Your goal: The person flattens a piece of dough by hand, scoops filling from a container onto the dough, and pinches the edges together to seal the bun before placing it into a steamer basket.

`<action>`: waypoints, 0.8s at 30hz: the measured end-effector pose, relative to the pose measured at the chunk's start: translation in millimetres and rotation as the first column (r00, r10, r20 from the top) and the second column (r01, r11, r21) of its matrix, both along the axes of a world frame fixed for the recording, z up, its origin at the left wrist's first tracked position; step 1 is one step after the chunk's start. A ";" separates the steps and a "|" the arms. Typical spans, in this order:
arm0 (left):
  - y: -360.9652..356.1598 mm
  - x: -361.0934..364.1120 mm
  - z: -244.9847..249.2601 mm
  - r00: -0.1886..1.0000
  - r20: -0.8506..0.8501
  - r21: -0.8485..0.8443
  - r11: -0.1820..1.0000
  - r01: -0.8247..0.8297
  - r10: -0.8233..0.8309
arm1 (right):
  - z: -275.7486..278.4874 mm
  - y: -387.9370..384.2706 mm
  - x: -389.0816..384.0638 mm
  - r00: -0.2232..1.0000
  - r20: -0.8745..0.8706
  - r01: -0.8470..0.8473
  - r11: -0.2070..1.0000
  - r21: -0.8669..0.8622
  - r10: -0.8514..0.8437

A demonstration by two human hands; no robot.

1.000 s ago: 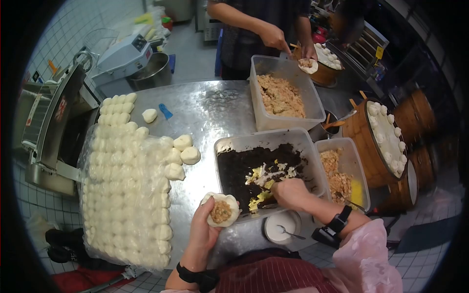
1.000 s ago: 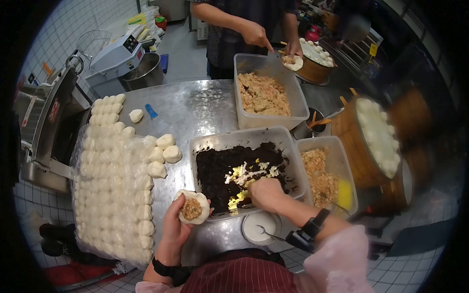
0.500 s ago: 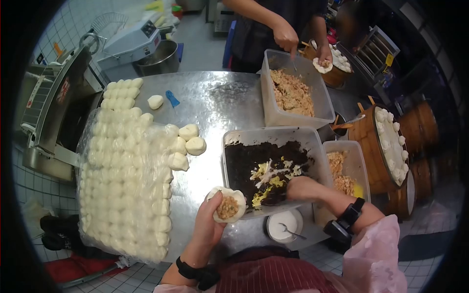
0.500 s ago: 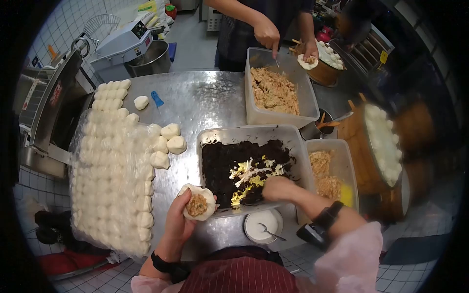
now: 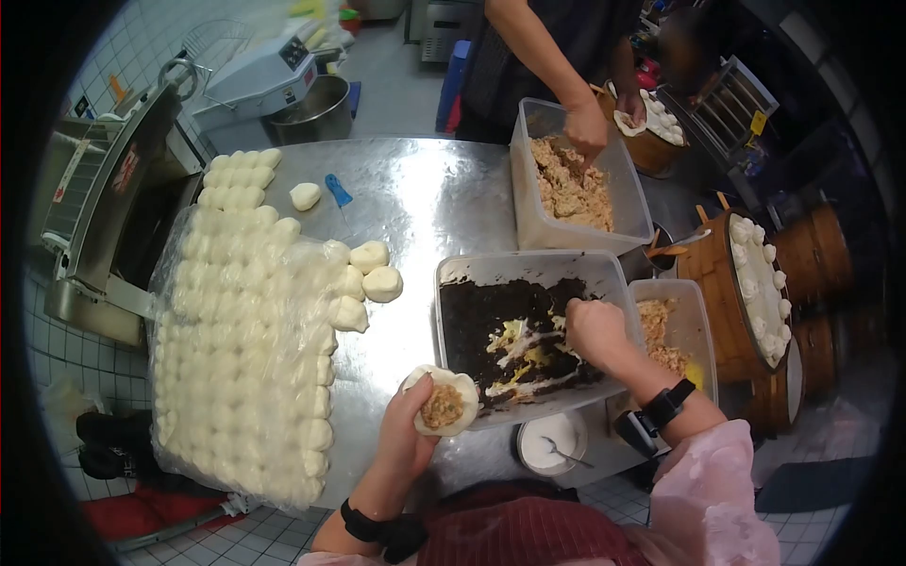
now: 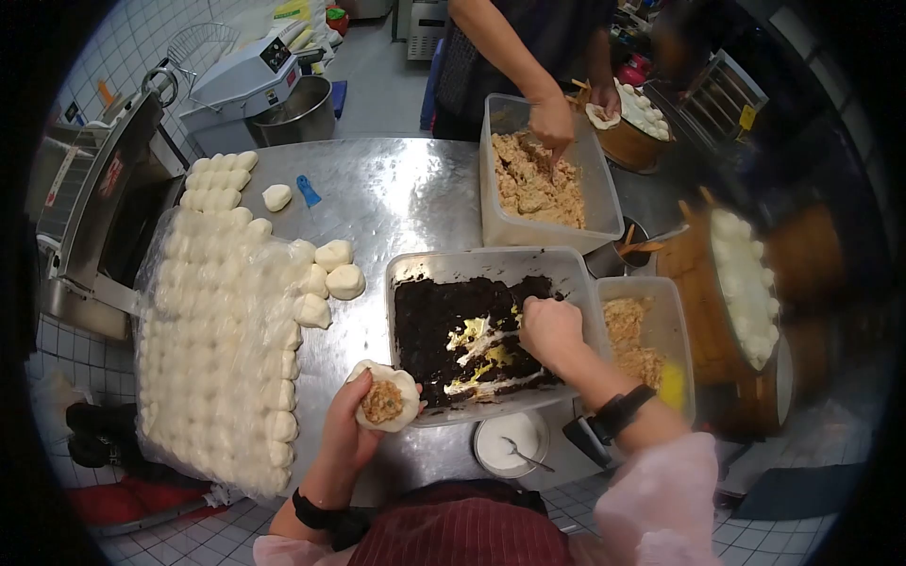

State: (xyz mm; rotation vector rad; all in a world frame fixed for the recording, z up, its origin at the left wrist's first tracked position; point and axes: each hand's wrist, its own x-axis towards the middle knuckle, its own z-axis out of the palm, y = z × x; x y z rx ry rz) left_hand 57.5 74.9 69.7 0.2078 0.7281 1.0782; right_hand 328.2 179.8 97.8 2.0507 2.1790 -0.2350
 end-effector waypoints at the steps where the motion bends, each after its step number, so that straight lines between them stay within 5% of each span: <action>1: -0.7 -0.7 -0.8 1.000 0.005 -0.006 1.000 0.002 -0.002 | -3.2 -2.3 1.0 0.988 0.124 -0.097 0.994 0.059 0.089; 5: -0.5 -1.2 1.1 1.000 -0.014 -0.002 1.000 0.003 -0.003 | -20.4 -11.2 9.6 0.966 0.203 -0.181 0.980 0.077 0.163; 8: -0.3 0.7 4.6 0.999 -0.049 -0.006 1.000 0.007 -0.007 | -17.8 -33.6 -8.1 0.907 0.195 -0.371 0.927 -0.046 0.373; 11: 1.8 -0.9 8.0 0.999 -0.014 -0.006 0.999 0.039 -0.039 | 3.6 -41.4 -33.5 0.925 -0.032 -0.378 0.925 -0.025 0.377; 17: 0.7 -0.9 5.9 1.000 -0.007 -0.012 1.000 0.012 -0.012 | 4.8 -36.1 -58.8 0.937 -0.195 -0.311 0.947 -0.081 0.291; 24: 1.5 0.7 0.4 0.999 -0.028 0.026 0.999 0.026 -0.025 | -12.6 -18.3 -1.1 0.989 0.020 -0.145 0.989 -0.014 0.145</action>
